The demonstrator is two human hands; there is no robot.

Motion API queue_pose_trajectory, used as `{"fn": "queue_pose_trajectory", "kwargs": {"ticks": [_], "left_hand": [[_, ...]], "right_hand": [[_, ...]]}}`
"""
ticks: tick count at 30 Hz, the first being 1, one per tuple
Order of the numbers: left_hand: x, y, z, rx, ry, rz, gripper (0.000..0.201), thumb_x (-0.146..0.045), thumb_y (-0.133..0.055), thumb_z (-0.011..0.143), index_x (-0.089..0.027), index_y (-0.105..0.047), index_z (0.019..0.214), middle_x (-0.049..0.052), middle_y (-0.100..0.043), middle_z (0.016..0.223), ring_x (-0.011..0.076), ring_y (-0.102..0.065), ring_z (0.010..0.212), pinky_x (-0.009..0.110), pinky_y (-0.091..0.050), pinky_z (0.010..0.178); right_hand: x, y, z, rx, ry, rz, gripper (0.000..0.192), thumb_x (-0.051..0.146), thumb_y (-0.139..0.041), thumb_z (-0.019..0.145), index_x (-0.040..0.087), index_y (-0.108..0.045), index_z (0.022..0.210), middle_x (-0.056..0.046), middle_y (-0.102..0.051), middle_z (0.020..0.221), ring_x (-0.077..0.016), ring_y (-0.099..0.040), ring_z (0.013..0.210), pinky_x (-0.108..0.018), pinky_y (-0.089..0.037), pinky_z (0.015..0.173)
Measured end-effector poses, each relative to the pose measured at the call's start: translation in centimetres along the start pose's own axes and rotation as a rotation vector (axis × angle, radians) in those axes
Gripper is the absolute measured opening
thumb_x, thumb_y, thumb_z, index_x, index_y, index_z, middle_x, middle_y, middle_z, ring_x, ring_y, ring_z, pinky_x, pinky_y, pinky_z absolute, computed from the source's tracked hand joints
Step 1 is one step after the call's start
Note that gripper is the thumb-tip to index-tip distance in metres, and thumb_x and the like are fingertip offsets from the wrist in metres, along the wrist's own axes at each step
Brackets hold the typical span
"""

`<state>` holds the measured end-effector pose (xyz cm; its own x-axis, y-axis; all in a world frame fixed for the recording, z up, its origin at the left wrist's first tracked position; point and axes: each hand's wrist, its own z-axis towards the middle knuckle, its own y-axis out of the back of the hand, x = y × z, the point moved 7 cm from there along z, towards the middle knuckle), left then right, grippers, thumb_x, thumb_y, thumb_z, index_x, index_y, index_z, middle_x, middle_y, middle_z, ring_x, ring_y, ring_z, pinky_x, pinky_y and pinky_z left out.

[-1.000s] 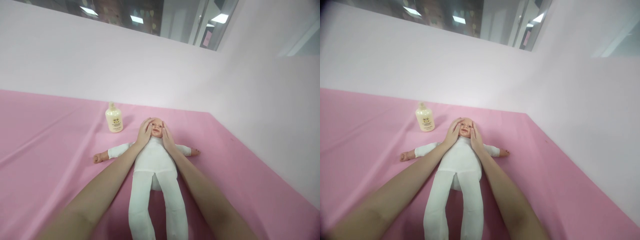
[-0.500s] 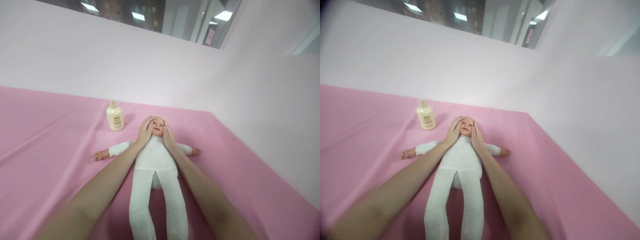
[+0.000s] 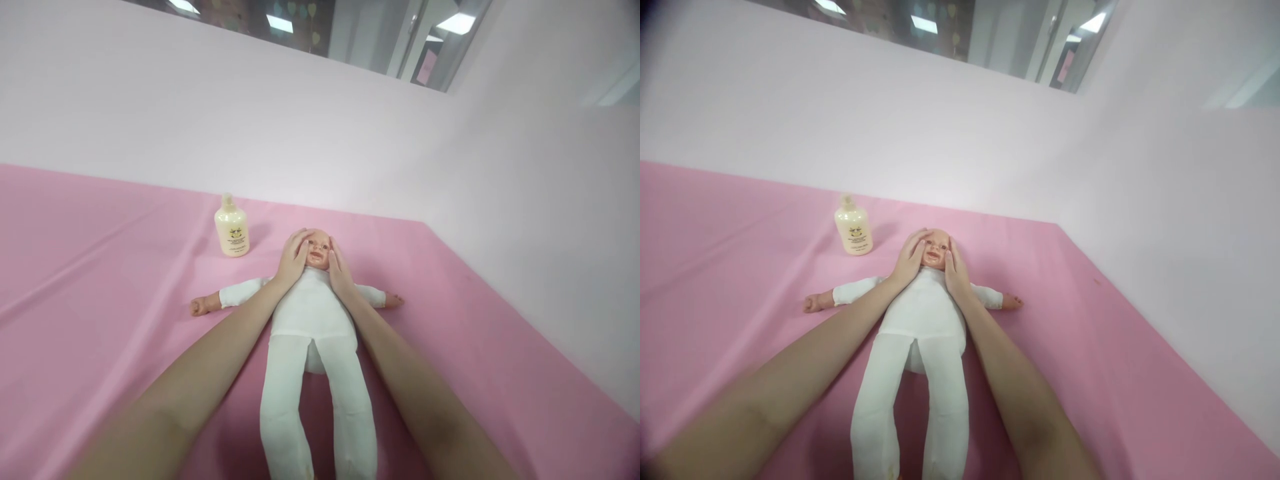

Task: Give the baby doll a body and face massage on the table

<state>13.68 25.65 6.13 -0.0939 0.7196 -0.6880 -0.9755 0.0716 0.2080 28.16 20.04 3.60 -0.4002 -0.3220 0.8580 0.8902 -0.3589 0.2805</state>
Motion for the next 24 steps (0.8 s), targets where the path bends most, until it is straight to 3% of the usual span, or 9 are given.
{"fn": "queue_pose_trajectory", "kwargs": {"ticks": [18,24], "left_hand": [[-0.05,0.02,-0.02,-0.003,0.001,0.006,0.037,-0.037,-0.034,0.098,-0.024,-0.059,0.123,0.007,-0.055,0.135,0.02,-0.045,0.133,0.043,-0.031,0.118],[-0.18,-0.01,0.01,-0.007,-0.016,0.021,0.037,-0.037,-0.033,0.099,-0.024,-0.058,0.123,0.007,-0.056,0.133,0.0187,-0.046,0.132,0.041,-0.032,0.117]], "right_hand": [[0.02,0.0,-0.04,-0.015,0.006,0.009,0.065,0.056,-0.026,0.097,0.018,-0.028,0.15,-0.004,-0.032,0.156,-0.017,-0.029,0.144,-0.034,-0.02,0.121],[-0.33,0.05,0.02,-0.021,-0.012,0.028,0.068,0.062,-0.028,0.094,0.023,-0.03,0.149,-0.002,-0.032,0.156,-0.0178,-0.029,0.145,-0.036,-0.019,0.123]]}}
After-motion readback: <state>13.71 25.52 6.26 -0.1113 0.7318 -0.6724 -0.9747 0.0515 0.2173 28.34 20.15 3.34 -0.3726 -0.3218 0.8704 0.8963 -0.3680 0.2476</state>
